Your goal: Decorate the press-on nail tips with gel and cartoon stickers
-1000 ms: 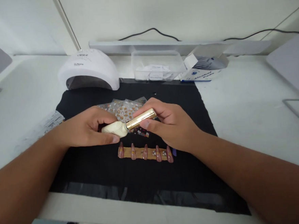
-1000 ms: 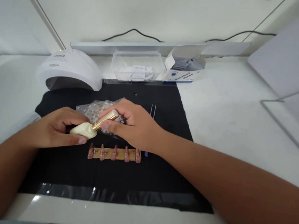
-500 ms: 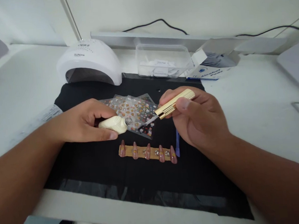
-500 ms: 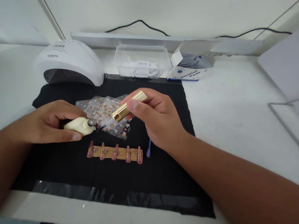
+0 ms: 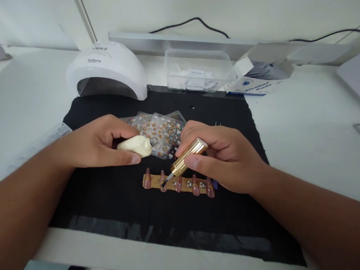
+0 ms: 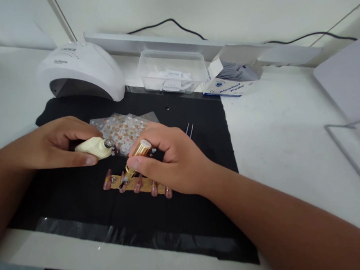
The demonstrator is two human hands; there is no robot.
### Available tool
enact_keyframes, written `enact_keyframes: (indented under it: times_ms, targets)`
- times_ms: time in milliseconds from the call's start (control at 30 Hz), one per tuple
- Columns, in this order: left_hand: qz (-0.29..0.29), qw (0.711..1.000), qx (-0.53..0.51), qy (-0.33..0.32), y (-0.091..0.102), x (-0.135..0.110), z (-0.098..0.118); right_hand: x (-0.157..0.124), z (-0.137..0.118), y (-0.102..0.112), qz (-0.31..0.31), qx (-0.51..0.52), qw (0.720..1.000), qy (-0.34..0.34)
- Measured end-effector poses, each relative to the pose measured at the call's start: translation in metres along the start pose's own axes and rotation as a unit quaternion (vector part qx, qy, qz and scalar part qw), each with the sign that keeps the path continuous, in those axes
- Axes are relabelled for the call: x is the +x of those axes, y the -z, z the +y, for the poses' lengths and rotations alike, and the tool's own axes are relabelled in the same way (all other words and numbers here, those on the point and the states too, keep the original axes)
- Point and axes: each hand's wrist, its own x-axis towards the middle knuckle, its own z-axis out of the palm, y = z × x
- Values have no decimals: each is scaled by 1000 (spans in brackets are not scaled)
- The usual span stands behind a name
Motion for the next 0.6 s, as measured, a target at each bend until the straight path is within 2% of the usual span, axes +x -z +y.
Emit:
enact_keyframes:
  times_ms: [100,267,467,600]
  targets:
    - [3,1000,-4,3,0,0,0,1,3,3,4,-20,1000,10]
    - [2,1000,-7,12,1,0,0,2,3,3,8,8,1000,11]
    - [5,1000,14,17,1,0,1,0,-5,-1,-25,-32,999,7]
    - [14,1000,25,13,2,-1,0,-1,-3,0,-23,-37,999,19]
